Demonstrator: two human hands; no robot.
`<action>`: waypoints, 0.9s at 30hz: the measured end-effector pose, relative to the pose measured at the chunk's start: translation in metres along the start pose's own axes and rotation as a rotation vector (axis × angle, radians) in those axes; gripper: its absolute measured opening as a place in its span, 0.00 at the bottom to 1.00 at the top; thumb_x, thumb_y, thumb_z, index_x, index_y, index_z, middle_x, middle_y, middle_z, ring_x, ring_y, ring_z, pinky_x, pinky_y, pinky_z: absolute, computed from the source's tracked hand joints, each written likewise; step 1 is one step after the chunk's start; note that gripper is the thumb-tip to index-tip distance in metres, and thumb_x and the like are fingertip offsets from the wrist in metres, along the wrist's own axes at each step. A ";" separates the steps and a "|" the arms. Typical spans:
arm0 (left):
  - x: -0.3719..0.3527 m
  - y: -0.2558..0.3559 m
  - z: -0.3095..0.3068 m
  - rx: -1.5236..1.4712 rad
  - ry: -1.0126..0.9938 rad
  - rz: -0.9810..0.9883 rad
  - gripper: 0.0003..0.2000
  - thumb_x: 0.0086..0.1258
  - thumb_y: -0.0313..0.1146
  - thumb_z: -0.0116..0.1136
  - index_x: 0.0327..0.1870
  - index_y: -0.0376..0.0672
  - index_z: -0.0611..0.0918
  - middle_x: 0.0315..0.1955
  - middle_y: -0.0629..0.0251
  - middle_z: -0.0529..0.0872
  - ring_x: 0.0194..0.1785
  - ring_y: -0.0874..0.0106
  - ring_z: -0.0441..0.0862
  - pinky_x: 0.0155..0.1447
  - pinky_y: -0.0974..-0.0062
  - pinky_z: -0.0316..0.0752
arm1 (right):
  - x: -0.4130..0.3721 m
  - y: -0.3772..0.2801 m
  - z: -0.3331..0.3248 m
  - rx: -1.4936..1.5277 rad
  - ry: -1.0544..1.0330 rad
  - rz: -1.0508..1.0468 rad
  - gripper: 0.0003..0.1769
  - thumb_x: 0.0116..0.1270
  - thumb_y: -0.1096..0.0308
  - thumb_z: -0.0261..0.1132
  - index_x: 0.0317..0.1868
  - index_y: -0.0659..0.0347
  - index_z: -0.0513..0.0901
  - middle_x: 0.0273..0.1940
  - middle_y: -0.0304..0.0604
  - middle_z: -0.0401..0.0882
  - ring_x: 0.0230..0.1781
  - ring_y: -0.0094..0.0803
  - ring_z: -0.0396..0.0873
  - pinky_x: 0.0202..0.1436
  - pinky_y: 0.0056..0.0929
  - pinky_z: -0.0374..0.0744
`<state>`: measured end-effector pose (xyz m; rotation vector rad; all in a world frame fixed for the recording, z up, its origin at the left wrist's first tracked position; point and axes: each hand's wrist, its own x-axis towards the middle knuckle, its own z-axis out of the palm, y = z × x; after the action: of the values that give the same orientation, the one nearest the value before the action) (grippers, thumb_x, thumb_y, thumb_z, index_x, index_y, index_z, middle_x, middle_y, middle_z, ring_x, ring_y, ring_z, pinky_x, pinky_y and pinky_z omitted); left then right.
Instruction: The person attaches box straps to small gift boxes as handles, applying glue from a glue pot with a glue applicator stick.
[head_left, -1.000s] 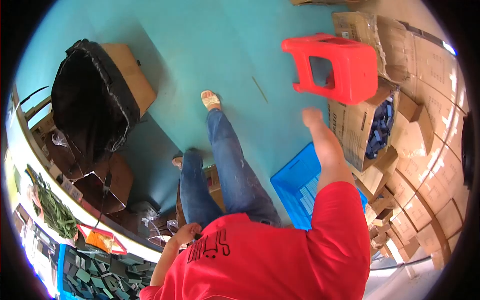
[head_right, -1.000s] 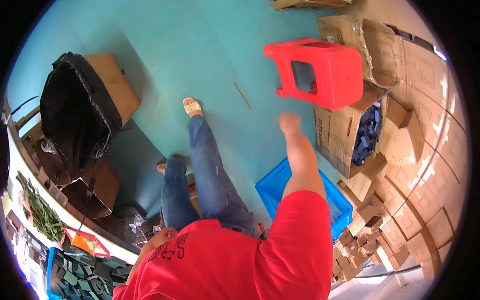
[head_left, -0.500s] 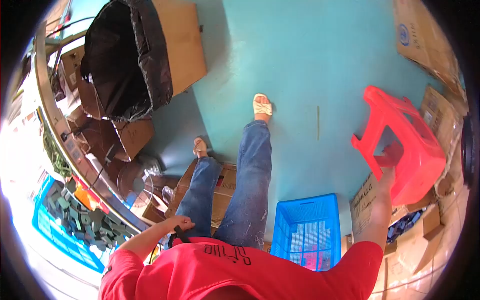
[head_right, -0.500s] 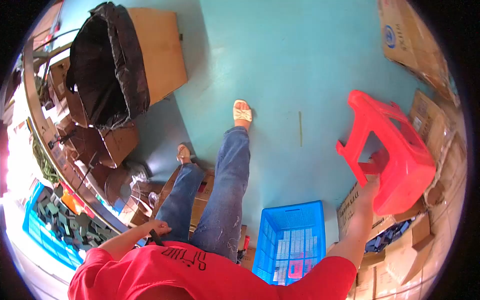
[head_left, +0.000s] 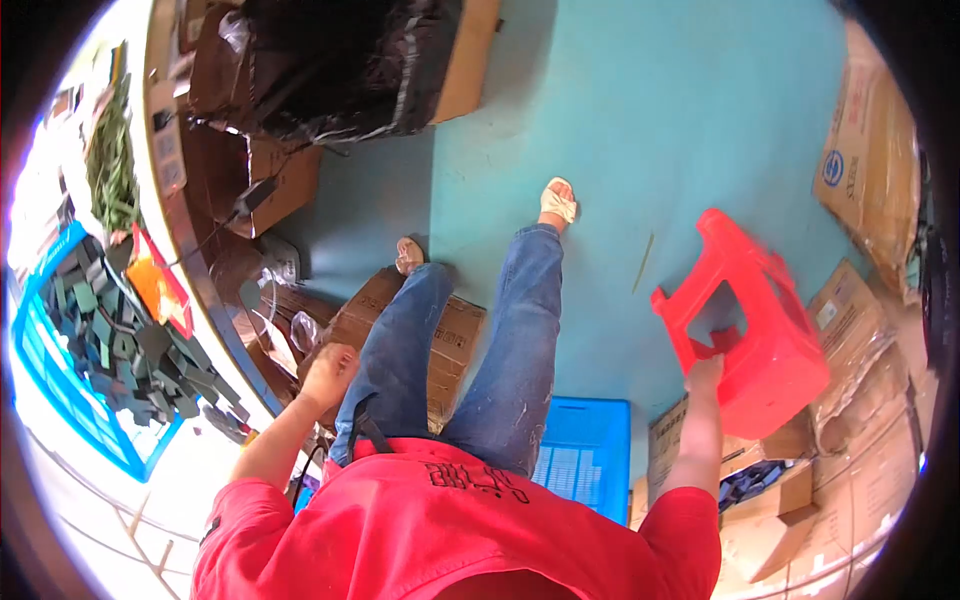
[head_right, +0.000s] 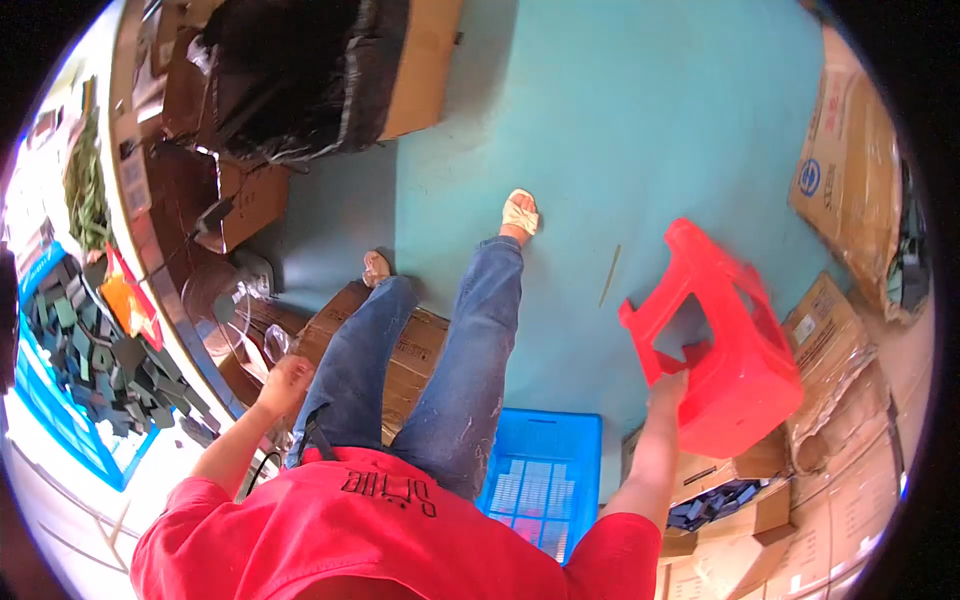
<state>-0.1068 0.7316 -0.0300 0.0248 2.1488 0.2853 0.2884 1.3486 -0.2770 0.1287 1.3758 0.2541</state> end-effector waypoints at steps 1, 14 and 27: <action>-0.008 -0.012 -0.010 0.058 0.055 0.026 0.08 0.65 0.29 0.62 0.44 0.40 0.81 0.41 0.53 0.83 0.49 0.53 0.80 0.53 0.60 0.76 | 0.004 -0.015 -0.004 0.030 0.056 0.008 0.30 0.66 0.49 0.59 0.65 0.53 0.79 0.73 0.47 0.68 0.78 0.43 0.58 0.81 0.46 0.44; -0.128 -0.198 -0.083 0.112 0.611 0.334 0.31 0.61 0.27 0.64 0.68 0.35 0.69 0.69 0.44 0.68 0.73 0.44 0.63 0.76 0.48 0.57 | -0.141 -0.258 -0.229 -0.104 0.428 -0.311 0.32 0.69 0.42 0.52 0.61 0.55 0.82 0.65 0.46 0.78 0.68 0.39 0.73 0.73 0.42 0.65; -0.116 -0.240 -0.080 0.204 0.539 0.530 0.25 0.61 0.51 0.64 0.59 0.52 0.81 0.66 0.61 0.75 0.71 0.59 0.68 0.72 0.52 0.62 | -0.172 -0.377 -0.391 -0.173 0.207 -0.468 0.30 0.67 0.45 0.58 0.59 0.57 0.82 0.67 0.46 0.75 0.69 0.46 0.72 0.69 0.47 0.70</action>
<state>-0.0854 0.4678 0.0565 0.7146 2.6738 0.4094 -0.0848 0.9184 -0.2783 -0.3707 1.5390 -0.0086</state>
